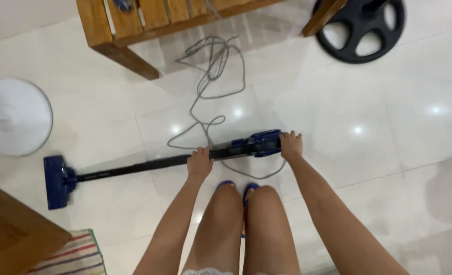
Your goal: Vacuuming the floor in a hallway or entryway, cleaning around a fan and under furniture.
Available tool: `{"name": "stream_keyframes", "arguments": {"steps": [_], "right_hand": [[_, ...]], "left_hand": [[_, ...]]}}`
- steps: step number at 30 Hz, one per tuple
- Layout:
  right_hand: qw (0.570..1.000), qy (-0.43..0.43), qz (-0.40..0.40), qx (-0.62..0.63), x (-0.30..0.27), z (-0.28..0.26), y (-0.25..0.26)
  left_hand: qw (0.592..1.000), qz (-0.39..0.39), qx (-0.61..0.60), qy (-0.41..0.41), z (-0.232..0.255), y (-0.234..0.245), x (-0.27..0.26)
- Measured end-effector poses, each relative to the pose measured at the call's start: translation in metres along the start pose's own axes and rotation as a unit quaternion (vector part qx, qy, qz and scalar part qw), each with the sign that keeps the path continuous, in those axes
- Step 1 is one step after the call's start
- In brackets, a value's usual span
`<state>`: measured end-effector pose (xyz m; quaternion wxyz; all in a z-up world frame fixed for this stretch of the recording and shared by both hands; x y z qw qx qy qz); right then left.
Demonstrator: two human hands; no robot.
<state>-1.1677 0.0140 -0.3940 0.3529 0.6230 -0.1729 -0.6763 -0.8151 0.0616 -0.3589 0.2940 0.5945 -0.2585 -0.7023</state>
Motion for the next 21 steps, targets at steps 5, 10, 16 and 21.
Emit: {"name": "stream_keyframes", "arguments": {"steps": [5,10,16,21], "right_hand": [[0.999,0.028,0.008,-0.016,0.047,0.001,-0.044],[0.997,0.065,-0.034,-0.03,0.019,0.003,-0.015],[0.986,0.141,-0.076,-0.043,-0.072,-0.004,0.068],[0.959,0.212,-0.181,0.058,-0.204,-0.032,0.176]], "left_hand": [[0.997,0.002,-0.06,0.05,-0.046,-0.03,0.009],[0.992,0.026,-0.079,0.094,-0.058,-0.025,-0.022],[0.992,0.015,-0.098,0.074,-0.004,0.029,-0.103],[0.986,0.101,-0.13,0.036,0.05,0.106,-0.2]]}}
Point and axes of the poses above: each hand's wrist, its own x-axis towards the middle knuckle, its own y-axis out of the back of the hand, z = x × y, the point moved 7 cm from there along x, towards the middle knuckle, and after that the axes turned 8 degrees about -z, right-handed, at the moved point
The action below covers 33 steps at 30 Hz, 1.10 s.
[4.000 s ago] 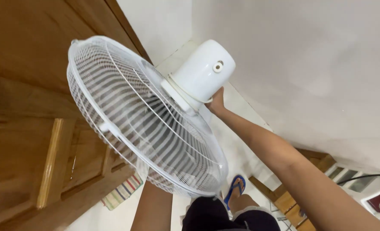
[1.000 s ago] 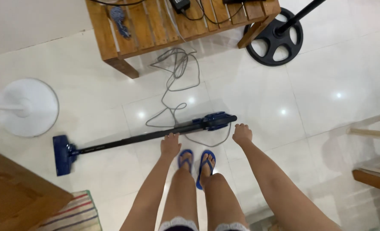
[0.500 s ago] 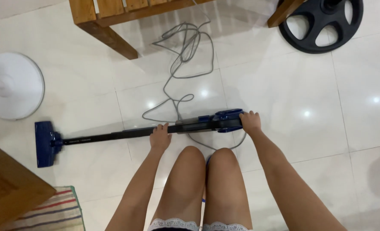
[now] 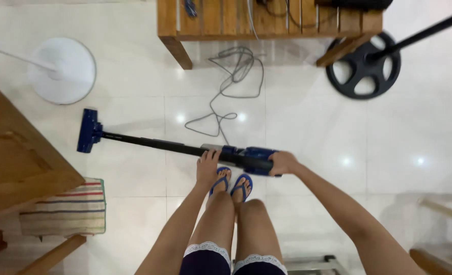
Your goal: Vacuuming the floor in a hallway or entryway, cleaning around a fan and under furniture.
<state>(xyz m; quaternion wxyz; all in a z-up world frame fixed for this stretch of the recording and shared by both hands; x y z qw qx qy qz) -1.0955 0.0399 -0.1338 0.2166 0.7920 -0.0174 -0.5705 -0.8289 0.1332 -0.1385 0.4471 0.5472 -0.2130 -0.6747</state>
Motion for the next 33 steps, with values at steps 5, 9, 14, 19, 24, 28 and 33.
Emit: {"name": "stream_keyframes", "arguments": {"steps": [5,9,14,19,24,28,33], "right_hand": [[0.955,0.168,-0.092,0.225,-0.133,-0.109,0.05],[0.791,0.445,-0.267,0.325,-0.241,-0.212,0.084],[0.772,0.449,-0.295,0.341,-0.312,-0.298,0.093],[0.81,0.44,-0.088,0.377,-0.377,-0.354,0.125],[0.792,0.398,-0.04,0.461,-0.417,-0.391,0.123],[0.764,0.358,0.024,0.536,-0.403,-0.422,0.114],[0.738,0.339,0.085,0.577,-0.377,-0.482,0.101]], "left_hand": [[0.996,0.084,-0.023,0.014,0.015,0.082,-0.082],[0.93,0.256,-0.264,-0.027,-0.022,0.145,-0.135],[0.862,0.3,-0.401,-0.083,-0.047,0.228,-0.197],[0.838,0.31,-0.426,-0.145,-0.048,0.302,-0.244],[0.862,0.239,-0.398,-0.203,-0.051,0.355,-0.255],[0.862,0.208,-0.352,-0.301,-0.075,0.37,-0.239],[0.87,0.125,-0.344,-0.33,-0.124,0.383,-0.221]]}}
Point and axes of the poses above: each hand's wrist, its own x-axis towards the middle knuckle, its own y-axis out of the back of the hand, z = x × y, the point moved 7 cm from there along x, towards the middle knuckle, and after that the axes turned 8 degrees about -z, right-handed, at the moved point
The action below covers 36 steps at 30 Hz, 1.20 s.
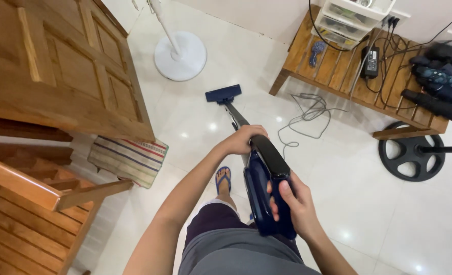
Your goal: Vacuuming the floor in a hallway or entryway, cleaning around a fan and under furniture.
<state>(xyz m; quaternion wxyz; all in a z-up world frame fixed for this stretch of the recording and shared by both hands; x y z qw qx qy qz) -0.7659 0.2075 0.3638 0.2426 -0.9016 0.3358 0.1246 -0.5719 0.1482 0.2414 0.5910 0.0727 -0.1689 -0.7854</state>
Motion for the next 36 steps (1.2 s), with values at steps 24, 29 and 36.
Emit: {"name": "stream_keyframes", "arguments": {"steps": [24,29,36], "right_hand": [[0.988,0.096,0.104,-0.059,0.257,0.044,-0.108],[0.988,0.094,0.119,-0.035,0.324,0.062,-0.114],[0.984,0.129,0.126,0.018,0.396,0.054,-0.132]], "left_hand": [[0.899,0.374,0.034,0.227,-0.158,0.204,-0.115],[0.891,0.397,-0.017,0.219,-0.202,0.231,-0.121],[0.865,0.401,-0.071,0.295,-0.214,0.285,-0.102]]}}
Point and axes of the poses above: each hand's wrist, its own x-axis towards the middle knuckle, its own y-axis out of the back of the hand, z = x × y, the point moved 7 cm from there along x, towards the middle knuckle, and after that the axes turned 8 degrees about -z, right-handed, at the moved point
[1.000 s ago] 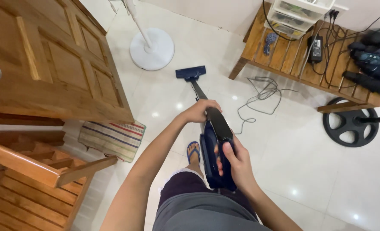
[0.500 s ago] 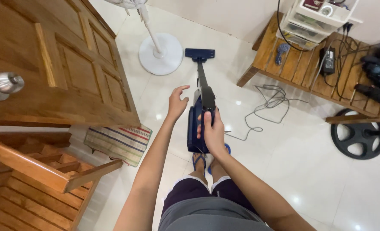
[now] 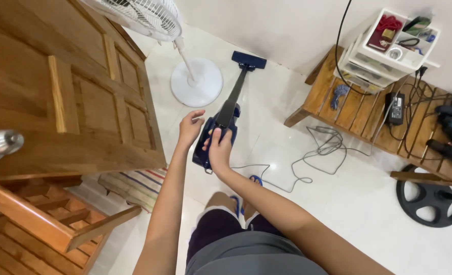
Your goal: Vacuuming the floor in a hallway or entryway, cleaning around a fan and under furniture.
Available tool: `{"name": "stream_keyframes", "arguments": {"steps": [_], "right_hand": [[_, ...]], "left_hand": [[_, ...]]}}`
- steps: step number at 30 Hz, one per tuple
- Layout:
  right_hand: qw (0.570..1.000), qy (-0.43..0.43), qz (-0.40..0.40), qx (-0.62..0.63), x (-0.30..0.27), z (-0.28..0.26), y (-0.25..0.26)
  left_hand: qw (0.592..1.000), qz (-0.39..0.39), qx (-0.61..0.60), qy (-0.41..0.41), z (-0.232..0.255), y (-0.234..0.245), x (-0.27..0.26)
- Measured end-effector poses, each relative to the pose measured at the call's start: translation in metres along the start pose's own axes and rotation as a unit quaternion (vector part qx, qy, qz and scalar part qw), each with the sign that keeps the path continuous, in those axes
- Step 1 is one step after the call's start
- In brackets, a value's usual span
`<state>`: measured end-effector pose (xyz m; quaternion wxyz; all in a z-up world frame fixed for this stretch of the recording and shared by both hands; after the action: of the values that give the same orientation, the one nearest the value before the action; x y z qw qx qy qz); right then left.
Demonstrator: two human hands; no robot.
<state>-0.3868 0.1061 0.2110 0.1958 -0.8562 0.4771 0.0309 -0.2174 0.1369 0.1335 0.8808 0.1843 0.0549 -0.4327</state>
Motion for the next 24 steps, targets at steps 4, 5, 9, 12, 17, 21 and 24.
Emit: {"name": "stream_keyframes", "arguments": {"steps": [4,5,9,12,17,21,24], "right_hand": [[0.999,-0.016,0.01,0.033,0.02,0.015,-0.015],[0.999,-0.015,0.015,0.035,0.024,0.012,-0.023],[0.997,0.025,0.016,0.074,0.042,-0.002,-0.057],[0.997,0.035,0.024,0.068,0.063,-0.021,-0.075],[0.998,0.028,0.017,-0.048,0.076,-0.044,-0.08],[0.976,-0.034,0.123,-0.176,0.044,-0.059,-0.046],[0.96,-0.062,0.137,-0.236,0.01,-0.104,-0.039]], "left_hand": [[1.0,0.002,-0.003,0.003,0.002,0.009,0.033],[1.0,-0.002,-0.001,0.003,0.003,0.011,0.042],[0.998,-0.056,-0.022,0.032,-0.01,0.02,0.08],[0.995,-0.087,0.012,0.049,-0.015,0.035,0.112],[0.986,-0.162,0.025,0.04,-0.047,0.024,0.168],[0.958,-0.251,-0.034,0.138,-0.077,-0.036,0.193],[0.922,-0.339,-0.131,0.132,-0.085,-0.106,0.184]]}}
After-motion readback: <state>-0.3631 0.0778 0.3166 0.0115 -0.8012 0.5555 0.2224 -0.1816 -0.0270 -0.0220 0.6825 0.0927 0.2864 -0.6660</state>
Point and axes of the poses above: each hand's wrist, its own x-axis towards the middle knuckle, its own y-axis out of the back of the hand, z = x × y, the point moved 7 cm from there along x, towards the middle knuckle, and after that the axes turned 8 degrees about -z, right-handed, at the moved point
